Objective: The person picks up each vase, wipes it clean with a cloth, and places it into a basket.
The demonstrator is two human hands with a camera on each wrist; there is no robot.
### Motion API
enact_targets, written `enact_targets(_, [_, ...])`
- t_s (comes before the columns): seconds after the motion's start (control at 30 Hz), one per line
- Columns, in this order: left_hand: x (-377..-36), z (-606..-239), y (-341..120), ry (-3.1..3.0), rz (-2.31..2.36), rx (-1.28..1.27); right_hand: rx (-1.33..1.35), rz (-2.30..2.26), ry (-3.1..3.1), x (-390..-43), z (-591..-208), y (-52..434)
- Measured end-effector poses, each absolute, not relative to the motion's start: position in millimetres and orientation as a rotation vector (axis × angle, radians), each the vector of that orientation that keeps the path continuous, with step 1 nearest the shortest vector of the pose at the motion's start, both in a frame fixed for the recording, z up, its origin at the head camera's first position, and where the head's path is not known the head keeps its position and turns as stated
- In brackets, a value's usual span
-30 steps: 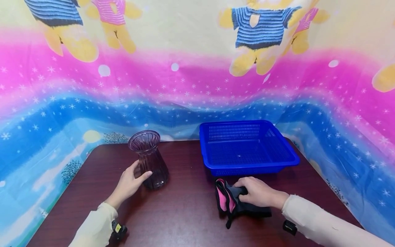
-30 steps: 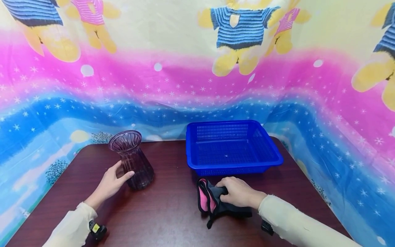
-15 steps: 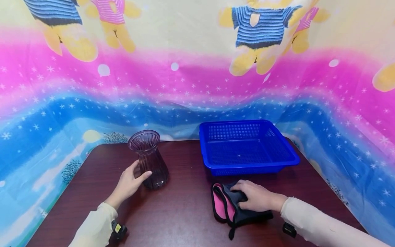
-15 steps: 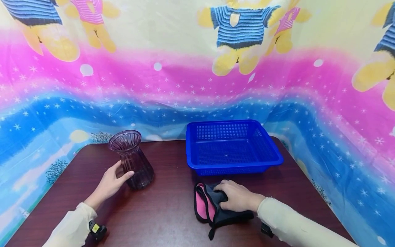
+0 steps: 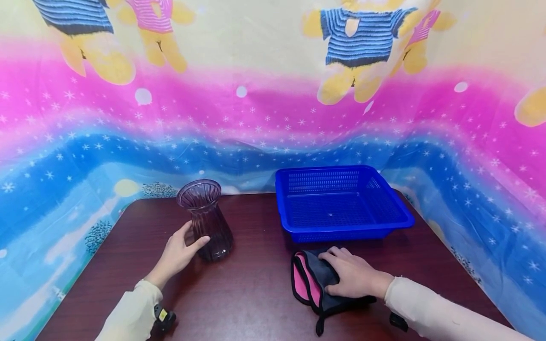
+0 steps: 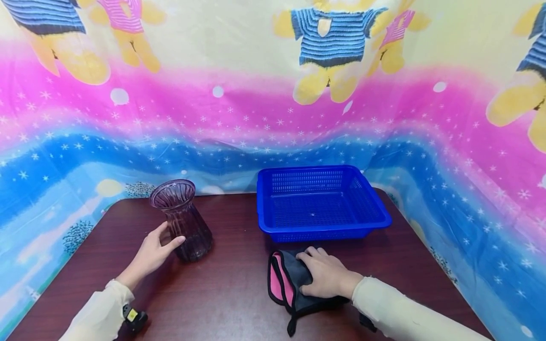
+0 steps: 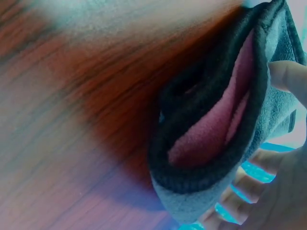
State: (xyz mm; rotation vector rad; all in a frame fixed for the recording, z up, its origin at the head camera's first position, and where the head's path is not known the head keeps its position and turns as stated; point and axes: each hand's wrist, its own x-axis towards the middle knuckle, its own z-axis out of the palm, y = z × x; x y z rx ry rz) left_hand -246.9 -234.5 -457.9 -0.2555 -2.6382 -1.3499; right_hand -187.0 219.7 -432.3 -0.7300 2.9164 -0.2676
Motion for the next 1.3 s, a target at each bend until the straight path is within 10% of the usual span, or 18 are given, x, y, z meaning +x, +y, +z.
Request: enact_targets(1.3, [-246, -459, -236, -2.652, -1.348, -0.253, -0.636, -0.540, 3.073, -181, -408, 213])
